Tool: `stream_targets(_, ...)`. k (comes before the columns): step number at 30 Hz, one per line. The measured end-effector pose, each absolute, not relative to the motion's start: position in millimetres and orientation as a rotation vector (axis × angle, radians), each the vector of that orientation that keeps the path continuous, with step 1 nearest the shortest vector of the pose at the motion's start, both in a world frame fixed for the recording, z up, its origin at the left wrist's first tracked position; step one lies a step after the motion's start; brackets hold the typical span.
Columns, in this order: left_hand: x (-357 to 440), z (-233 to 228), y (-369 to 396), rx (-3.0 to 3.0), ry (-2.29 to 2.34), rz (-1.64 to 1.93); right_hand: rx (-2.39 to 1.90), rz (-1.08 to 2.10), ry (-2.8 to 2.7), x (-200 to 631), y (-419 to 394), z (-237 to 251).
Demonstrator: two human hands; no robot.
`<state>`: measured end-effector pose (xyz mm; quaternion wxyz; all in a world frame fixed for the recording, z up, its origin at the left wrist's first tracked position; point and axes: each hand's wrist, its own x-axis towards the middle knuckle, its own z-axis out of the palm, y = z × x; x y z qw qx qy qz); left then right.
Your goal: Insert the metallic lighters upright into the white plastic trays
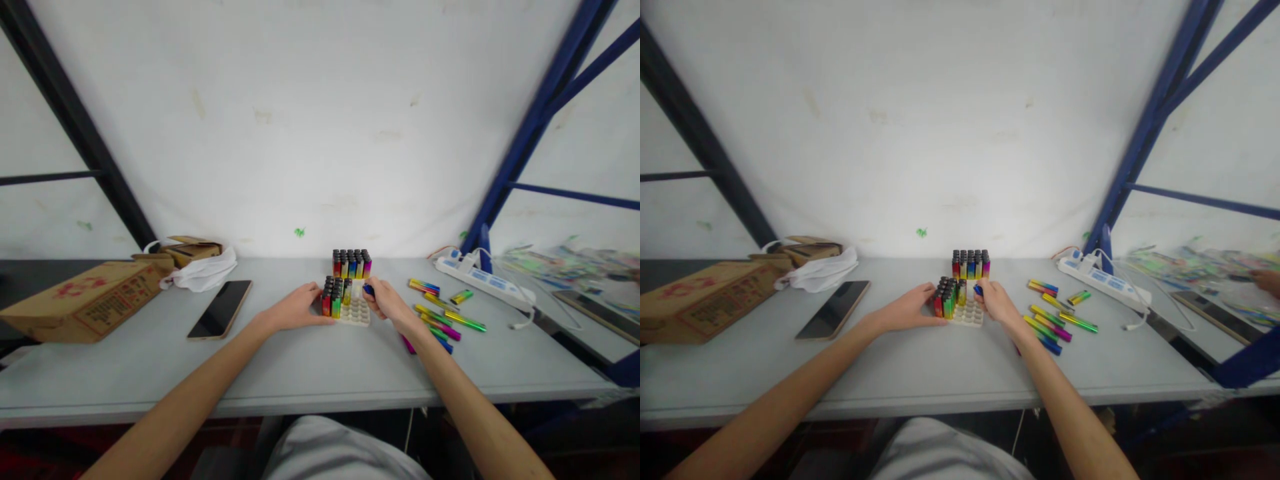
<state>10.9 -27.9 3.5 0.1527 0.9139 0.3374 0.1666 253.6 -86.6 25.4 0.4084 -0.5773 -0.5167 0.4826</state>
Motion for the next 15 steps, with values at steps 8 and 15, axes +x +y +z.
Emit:
stream_targets(8, 10.8, 4.7, -28.6, 2.618, 0.963, 0.465, -1.411, 1.212, -1.213, 250.4, -90.7, 34.0)
stream_targets(15, 11.0, 5.3, -28.9, 2.626, 0.967, 0.455, -1.411, 1.172, -1.282, 252.1, -89.5, 29.4)
